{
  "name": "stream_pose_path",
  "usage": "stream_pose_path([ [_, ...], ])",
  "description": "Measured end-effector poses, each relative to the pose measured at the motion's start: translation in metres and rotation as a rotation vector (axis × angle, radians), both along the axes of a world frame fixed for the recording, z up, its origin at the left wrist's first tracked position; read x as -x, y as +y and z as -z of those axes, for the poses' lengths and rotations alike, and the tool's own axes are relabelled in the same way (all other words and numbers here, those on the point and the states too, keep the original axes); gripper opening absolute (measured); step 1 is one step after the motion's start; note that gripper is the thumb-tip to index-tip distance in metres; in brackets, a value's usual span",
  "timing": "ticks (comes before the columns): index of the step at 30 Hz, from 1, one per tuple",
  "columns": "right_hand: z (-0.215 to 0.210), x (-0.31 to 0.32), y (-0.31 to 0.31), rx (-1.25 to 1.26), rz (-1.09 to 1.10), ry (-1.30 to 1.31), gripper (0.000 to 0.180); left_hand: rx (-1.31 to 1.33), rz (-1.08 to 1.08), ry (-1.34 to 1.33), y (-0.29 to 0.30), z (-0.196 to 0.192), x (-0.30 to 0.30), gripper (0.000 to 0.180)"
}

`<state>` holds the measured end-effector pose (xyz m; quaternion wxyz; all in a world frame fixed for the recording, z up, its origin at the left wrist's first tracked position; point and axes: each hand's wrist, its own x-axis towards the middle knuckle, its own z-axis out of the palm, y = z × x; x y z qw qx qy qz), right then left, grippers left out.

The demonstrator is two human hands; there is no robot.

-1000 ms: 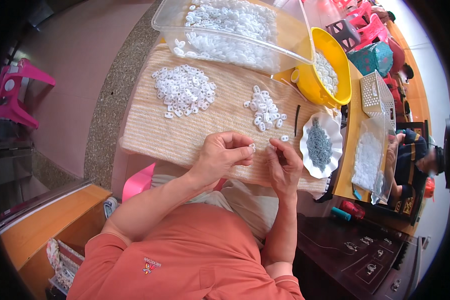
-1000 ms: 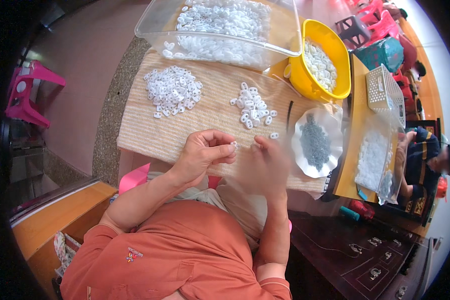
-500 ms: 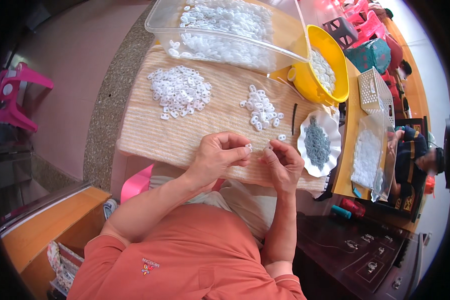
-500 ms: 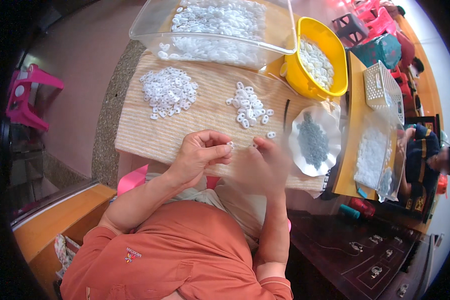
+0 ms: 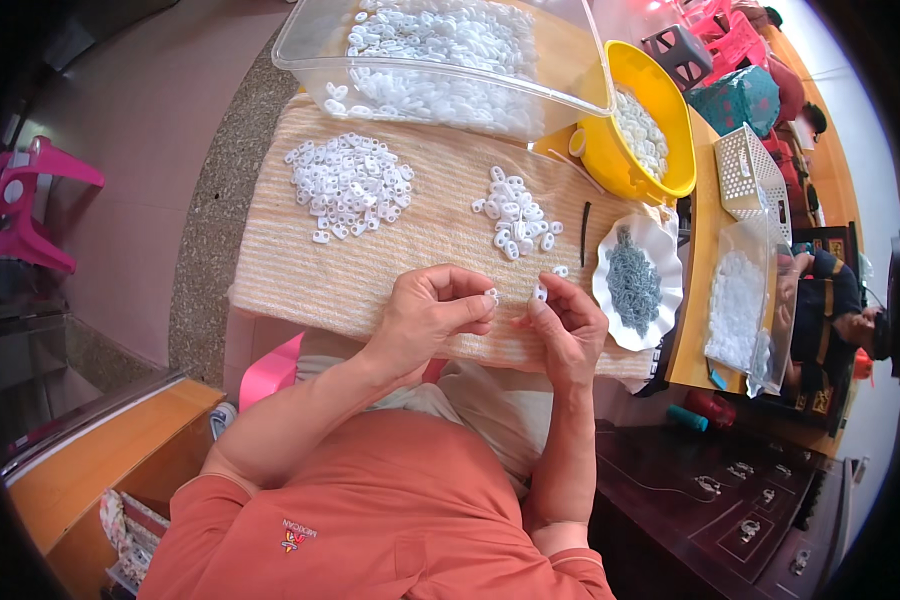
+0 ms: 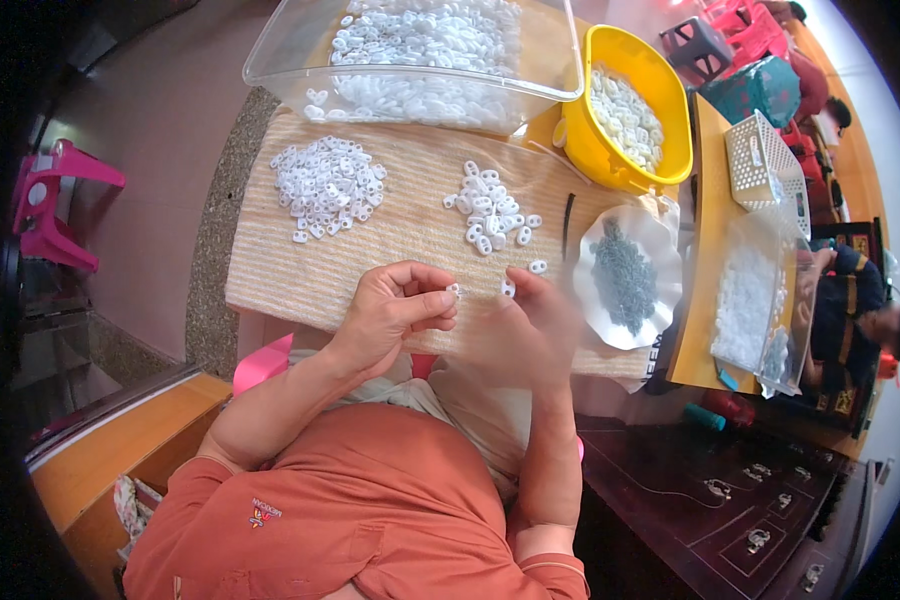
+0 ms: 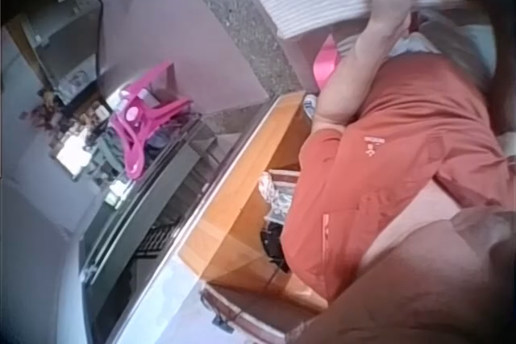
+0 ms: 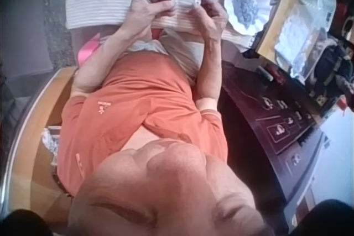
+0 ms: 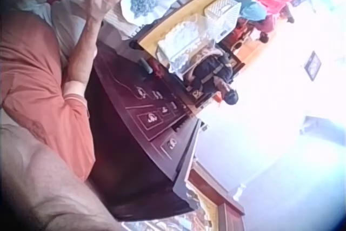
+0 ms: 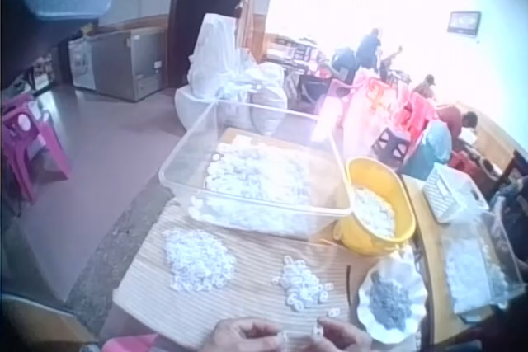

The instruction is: Assembling small white plastic components by snapping two pieces together manually.

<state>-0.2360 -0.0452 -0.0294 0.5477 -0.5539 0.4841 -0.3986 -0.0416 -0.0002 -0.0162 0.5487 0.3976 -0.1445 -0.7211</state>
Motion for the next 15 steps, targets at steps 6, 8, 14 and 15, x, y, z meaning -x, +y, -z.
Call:
stream_pose_path([
  [6,-0.009,-0.008,0.003,0.079,0.019,0.122,0.023,0.008,-0.001,0.010,0.000,0.000,-0.001,0.013],
  [8,-0.006,-0.008,0.004,0.118,0.022,0.084,0.022,0.007,-0.002,0.008,0.000,0.001,0.000,0.013],
  [14,-0.005,-0.007,0.002,0.092,0.064,0.048,0.017,0.011,0.005,-0.003,0.000,0.001,0.000,0.014],
  [15,-0.003,-0.006,0.001,0.141,0.011,0.120,0.016,0.012,0.007,-0.009,0.000,0.000,-0.001,0.014],
])
